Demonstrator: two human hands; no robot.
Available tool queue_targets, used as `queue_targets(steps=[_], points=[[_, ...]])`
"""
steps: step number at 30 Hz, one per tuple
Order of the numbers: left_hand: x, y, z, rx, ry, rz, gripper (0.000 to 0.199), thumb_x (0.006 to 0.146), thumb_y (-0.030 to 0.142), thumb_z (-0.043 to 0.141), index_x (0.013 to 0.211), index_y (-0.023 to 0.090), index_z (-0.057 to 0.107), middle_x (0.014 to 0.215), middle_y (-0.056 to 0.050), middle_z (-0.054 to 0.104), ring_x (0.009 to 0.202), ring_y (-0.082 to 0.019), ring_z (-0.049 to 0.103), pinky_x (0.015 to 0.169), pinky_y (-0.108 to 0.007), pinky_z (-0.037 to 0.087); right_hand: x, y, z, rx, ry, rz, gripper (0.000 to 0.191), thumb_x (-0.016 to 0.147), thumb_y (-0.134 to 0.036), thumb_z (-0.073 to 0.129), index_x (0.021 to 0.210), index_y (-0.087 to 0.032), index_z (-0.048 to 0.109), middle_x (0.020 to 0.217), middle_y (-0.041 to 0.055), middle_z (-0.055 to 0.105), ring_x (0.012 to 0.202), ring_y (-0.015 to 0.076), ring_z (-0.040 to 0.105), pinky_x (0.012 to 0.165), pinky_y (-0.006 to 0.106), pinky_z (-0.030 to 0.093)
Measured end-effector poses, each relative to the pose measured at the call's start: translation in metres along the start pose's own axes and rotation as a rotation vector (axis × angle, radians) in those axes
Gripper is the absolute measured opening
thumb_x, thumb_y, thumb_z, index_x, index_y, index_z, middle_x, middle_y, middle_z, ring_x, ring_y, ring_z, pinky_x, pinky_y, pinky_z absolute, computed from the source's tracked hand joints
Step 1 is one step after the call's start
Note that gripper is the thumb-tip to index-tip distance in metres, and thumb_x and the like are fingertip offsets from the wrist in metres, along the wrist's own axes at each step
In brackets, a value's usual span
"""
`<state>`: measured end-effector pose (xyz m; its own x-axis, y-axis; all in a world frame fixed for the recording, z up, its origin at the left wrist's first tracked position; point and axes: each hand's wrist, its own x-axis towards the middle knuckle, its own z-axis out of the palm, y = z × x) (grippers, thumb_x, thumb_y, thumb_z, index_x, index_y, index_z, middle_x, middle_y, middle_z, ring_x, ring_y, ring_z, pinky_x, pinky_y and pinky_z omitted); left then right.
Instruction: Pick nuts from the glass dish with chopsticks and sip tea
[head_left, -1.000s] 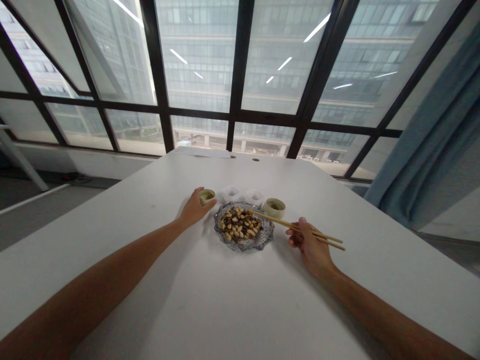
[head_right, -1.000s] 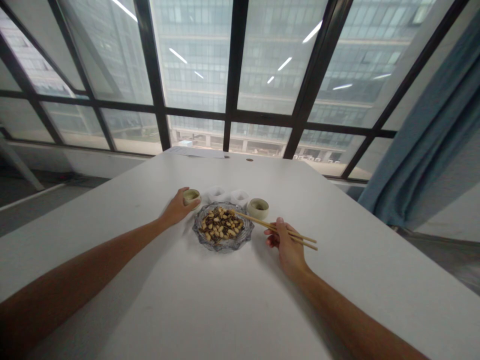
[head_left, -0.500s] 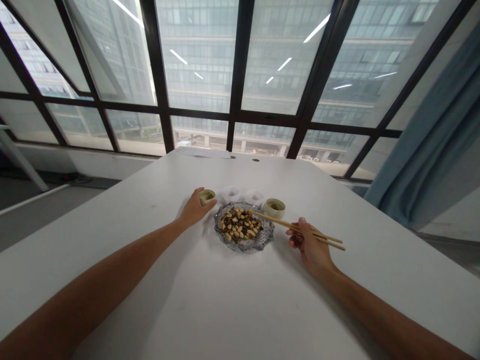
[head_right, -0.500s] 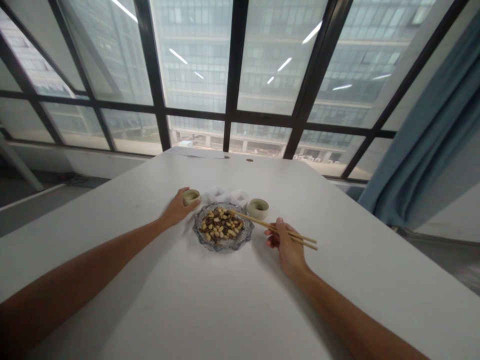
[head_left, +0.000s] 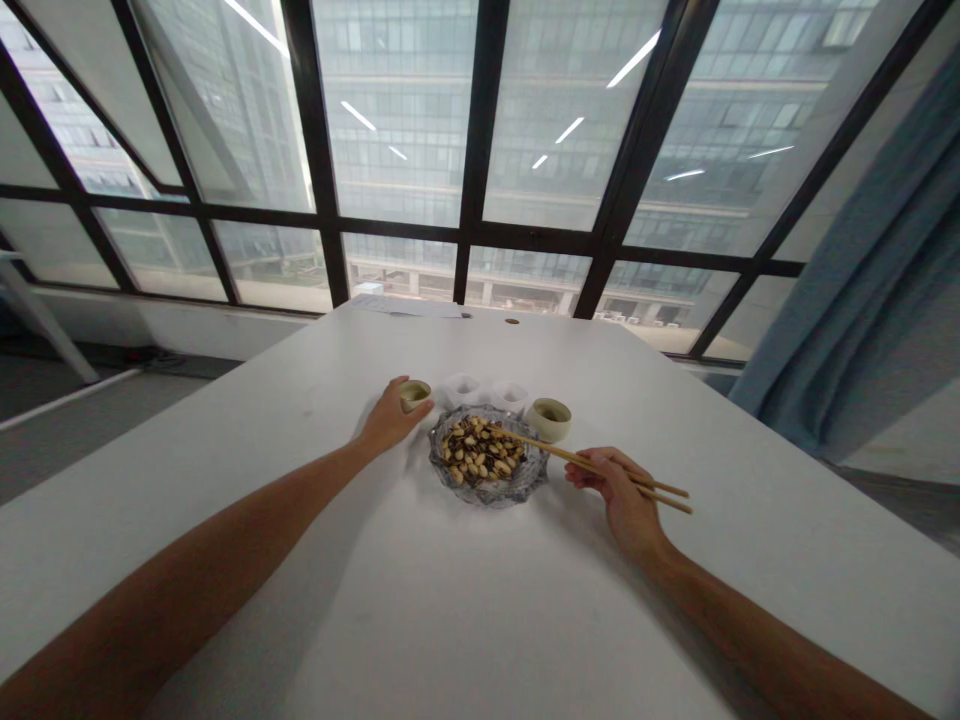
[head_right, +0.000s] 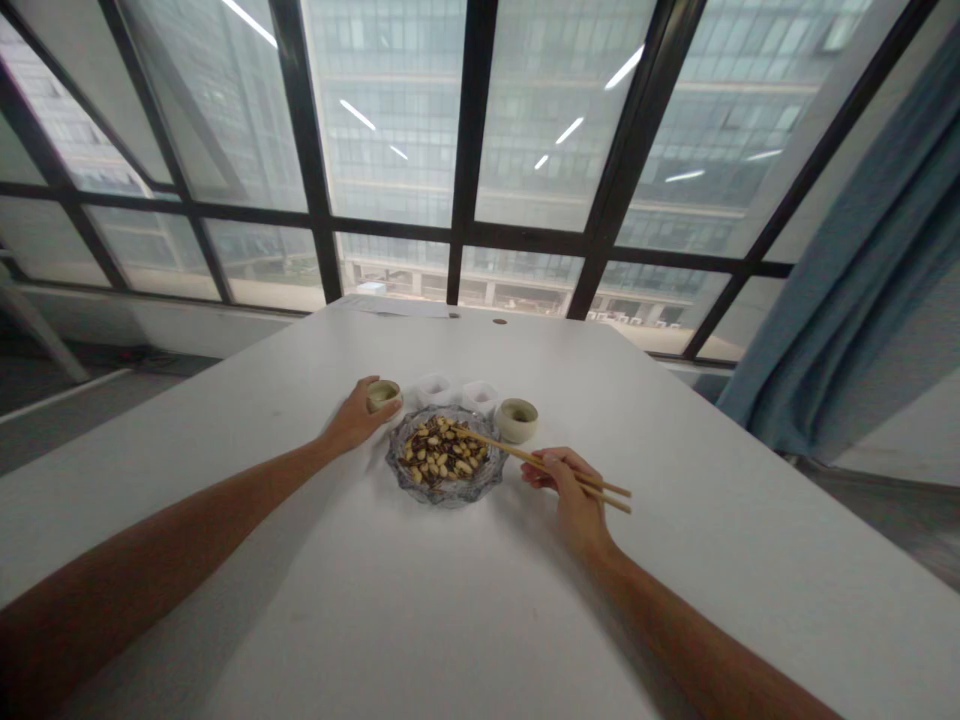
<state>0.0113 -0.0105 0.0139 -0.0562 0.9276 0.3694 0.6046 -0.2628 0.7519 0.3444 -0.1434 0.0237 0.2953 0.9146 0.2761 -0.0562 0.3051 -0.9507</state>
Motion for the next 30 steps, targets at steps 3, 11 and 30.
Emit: queue_targets(steps=[3, 11, 30], points=[[0.000, 0.000, 0.000, 0.006, -0.003, -0.004, 0.071, 0.083, 0.050, 0.070, 0.140, 0.015, 0.045, 0.129, -0.015, 0.063, 0.122, -0.029, 0.063, 0.106, -0.042, 0.048, -0.001, 0.003, -0.006, -0.071, -0.051, -0.144, 0.023, 0.078, -0.040, 0.064, 0.077, -0.021, 0.077, 0.072, 0.0066, 0.076, 0.071, 0.0249, 0.071, 0.069, 0.037, 0.054], [0.002, -0.005, 0.003, -0.006, 0.021, 0.024, 0.069, 0.082, 0.050, 0.071, 0.138, 0.018, 0.047, 0.128, -0.013, 0.064, 0.120, -0.029, 0.064, 0.105, -0.042, 0.048, -0.003, 0.004, -0.013, -0.199, -0.057, -0.439, 0.028, 0.079, -0.030, 0.050, 0.077, -0.021, 0.076, 0.075, 0.0067, 0.074, 0.075, 0.0260, 0.068, 0.068, 0.037, 0.051], [0.002, -0.008, 0.009, 0.025, 0.033, 0.036, 0.069, 0.082, 0.049, 0.072, 0.139, 0.019, 0.047, 0.126, -0.014, 0.065, 0.119, -0.030, 0.064, 0.103, -0.043, 0.050, 0.010, -0.063, 0.035, -0.696, -0.343, -0.625, 0.040, 0.098, -0.043, 0.053, 0.071, -0.019, 0.071, 0.060, 0.0043, 0.071, 0.046, 0.0140, 0.061, 0.045, 0.024, 0.046]])
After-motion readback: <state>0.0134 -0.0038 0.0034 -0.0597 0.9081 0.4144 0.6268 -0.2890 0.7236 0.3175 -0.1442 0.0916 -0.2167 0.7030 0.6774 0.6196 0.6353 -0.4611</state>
